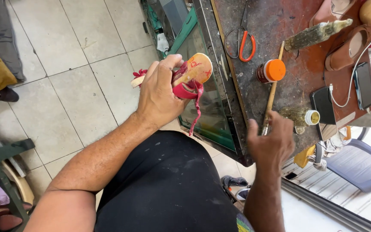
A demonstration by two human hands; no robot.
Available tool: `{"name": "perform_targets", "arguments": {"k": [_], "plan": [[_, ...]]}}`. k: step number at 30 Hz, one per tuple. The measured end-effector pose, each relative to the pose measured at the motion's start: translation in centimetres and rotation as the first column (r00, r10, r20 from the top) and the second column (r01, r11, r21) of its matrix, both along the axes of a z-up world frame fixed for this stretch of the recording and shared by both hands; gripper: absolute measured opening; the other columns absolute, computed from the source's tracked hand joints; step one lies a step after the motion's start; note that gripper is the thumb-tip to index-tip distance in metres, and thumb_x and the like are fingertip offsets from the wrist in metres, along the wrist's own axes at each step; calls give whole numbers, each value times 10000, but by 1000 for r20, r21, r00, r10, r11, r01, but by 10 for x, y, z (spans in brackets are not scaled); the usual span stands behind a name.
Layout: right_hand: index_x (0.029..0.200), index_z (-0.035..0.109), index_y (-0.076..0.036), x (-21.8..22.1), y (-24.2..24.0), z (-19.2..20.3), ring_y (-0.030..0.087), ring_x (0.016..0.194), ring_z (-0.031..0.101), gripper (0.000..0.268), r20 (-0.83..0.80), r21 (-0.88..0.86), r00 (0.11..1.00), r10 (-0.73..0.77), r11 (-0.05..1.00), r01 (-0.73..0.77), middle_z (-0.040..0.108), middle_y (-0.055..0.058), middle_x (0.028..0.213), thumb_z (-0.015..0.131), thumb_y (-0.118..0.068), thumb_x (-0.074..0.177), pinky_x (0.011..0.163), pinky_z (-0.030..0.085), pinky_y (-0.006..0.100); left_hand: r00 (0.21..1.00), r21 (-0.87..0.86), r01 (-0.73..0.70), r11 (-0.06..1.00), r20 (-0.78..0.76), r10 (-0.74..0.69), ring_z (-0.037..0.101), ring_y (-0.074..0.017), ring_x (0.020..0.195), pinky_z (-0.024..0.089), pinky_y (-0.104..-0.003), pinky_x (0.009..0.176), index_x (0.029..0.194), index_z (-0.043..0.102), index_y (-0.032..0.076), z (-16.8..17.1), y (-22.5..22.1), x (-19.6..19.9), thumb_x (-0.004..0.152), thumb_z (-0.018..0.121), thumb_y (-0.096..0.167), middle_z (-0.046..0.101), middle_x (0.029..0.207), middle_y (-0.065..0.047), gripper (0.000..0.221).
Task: Applying adhesive and attaching the fabric upper to the sole of a high-heeled shoe
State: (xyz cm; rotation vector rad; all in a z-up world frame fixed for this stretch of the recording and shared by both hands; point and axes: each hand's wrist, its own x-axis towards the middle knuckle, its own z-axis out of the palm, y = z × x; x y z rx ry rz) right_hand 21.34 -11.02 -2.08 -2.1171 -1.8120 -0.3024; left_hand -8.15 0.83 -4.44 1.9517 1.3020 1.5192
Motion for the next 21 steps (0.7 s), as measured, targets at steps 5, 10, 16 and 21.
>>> {"name": "perform_targets", "arguments": {"k": [5,10,16,21], "plan": [[1178,652,-29,-112,16,-16,364,937,660,632,-160,344,874,459,856,-386,646,158,1041,937,-400,753,835,556,437,996,-49,86,995,30,-85,678,-396,871,561,-511,803,1319,508,46,6,2,0,781,917,254,702,1063,-161,707],[955,660,-22,-132,36,-18,342,757,687,455,-84,564,836,542,717,-409,678,159,887,912,-368,801,710,581,459,987,-61,158,986,19,-157,683,-395,879,566,-495,802,1310,520,42,3,5,-4,763,928,246,704,1049,-167,712],[818,717,-4,-103,51,9,313,667,675,208,-360,574,740,568,760,-304,684,144,764,883,-128,838,653,570,411,970,-150,245,958,35,-242,683,-416,885,568,-522,783,1322,503,45,-6,10,-14,709,898,124,709,1036,-184,733],[908,733,65,-87,63,36,259,751,636,176,-606,407,612,508,859,-311,646,187,838,881,-25,875,689,507,363,906,-360,408,839,47,-420,671,-425,979,547,-545,846,1377,446,79,-5,17,-29,705,841,54,730,1081,-172,780]]}}
